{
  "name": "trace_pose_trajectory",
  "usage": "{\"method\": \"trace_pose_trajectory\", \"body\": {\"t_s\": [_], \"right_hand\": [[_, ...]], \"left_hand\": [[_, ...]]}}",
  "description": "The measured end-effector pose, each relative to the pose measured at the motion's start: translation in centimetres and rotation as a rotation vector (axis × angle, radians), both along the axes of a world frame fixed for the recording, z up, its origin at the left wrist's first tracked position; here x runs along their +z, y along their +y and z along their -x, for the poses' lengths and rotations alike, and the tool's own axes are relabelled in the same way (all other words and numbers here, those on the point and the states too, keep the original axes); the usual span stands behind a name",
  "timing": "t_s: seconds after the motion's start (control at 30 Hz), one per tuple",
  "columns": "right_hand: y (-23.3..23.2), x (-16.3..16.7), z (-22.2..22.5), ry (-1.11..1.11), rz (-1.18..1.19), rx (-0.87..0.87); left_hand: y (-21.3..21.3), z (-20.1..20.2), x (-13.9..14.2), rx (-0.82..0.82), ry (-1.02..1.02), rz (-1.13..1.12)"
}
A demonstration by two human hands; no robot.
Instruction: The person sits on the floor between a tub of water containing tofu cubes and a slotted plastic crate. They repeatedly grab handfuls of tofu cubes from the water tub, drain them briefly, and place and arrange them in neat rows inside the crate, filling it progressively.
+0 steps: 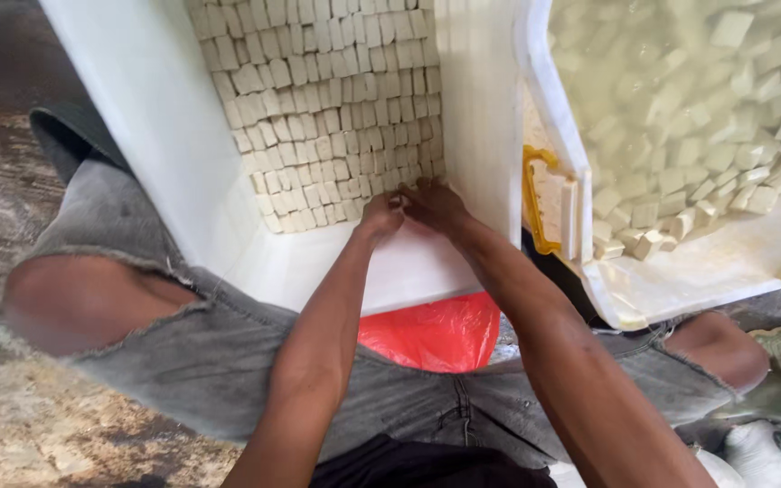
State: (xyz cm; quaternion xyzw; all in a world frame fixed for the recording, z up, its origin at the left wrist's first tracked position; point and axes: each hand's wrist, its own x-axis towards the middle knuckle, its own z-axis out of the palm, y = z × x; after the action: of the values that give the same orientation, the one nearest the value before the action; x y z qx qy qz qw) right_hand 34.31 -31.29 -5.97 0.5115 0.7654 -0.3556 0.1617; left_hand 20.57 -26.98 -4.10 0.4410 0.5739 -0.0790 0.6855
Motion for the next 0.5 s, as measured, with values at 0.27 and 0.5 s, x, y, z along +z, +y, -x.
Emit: {"method": "trace_pose_trajectory", "body": {"t_s": [0.27,0.5], "right_hand": [[2.6,0.7,-0.1,-0.103,0.258,-0.402],[-2.1,-1.5,-0.6,-0.115,0.056,-0.289]], "left_hand": [[-1.4,-1.7,-2.4,-0.005,0.019,-0.060],[-4.3,-2.0,-4.6,-0.203,-0.054,-0.112]]}}
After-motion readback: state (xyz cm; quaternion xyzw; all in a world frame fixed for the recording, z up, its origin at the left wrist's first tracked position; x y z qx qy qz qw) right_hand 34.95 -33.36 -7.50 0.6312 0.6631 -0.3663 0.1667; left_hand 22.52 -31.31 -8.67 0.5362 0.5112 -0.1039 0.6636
